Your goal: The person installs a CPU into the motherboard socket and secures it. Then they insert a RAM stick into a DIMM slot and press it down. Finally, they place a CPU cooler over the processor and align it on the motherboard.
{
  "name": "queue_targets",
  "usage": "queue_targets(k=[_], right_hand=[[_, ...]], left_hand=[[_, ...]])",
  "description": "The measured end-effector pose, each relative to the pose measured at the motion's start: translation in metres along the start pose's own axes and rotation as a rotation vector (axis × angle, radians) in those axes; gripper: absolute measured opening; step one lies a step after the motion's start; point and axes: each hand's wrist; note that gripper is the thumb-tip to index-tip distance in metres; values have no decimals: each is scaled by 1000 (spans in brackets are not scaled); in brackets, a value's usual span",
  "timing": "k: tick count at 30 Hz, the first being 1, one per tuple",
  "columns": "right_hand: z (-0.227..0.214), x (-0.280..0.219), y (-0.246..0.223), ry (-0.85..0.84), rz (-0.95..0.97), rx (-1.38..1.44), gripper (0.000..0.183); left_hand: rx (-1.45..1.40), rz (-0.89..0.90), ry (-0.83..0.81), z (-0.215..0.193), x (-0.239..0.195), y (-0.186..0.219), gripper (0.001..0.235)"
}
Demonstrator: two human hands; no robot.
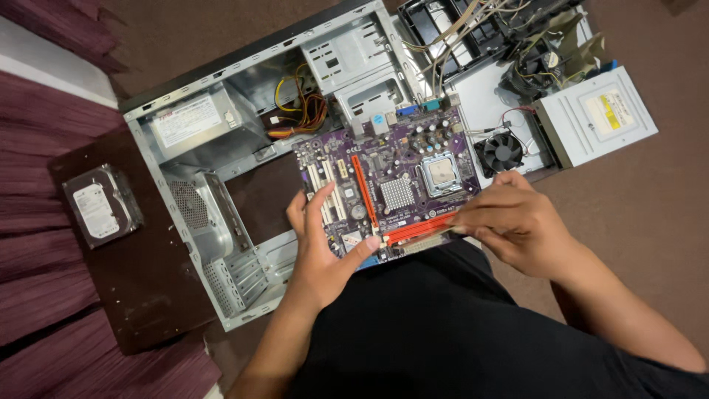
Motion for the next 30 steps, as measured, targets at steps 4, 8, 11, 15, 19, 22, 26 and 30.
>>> queue_targets(k=[4,8,11,15,19,22,26,30], right_hand=[[2,2,-2,-15,-7,-23,12],[9,1,6,-28,-73,-88,12],[10,0,6,-43,-69,-134,12],[11,1,5,-74,-41,-174,13],[11,2,2,-88,-26,-154,11],[12,-1,5,-80,-12,-164,12],[13,1,3,-90,22,-132,14],[13,1,1,-76,44,-90,12]], left_hand=[[12,8,2,0,0,0,94],[27,-13,9,1,3,0,90],[27,-35,3,0,0,1,89],[16,-52,-5,0,2,3,88],[2,-42,-3,-1,2,2,86],[1,-51,-10,0,2,1,86],[5,-25,-7,1,3,-2,85],[3,-24,-11,-1,3,0,84]])
Point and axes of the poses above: each hand's wrist, its own x-axis towards the middle knuckle, its own z-axis out of the palm, y = z × x, and after that the axes turned 12 degrees about x, right-handed
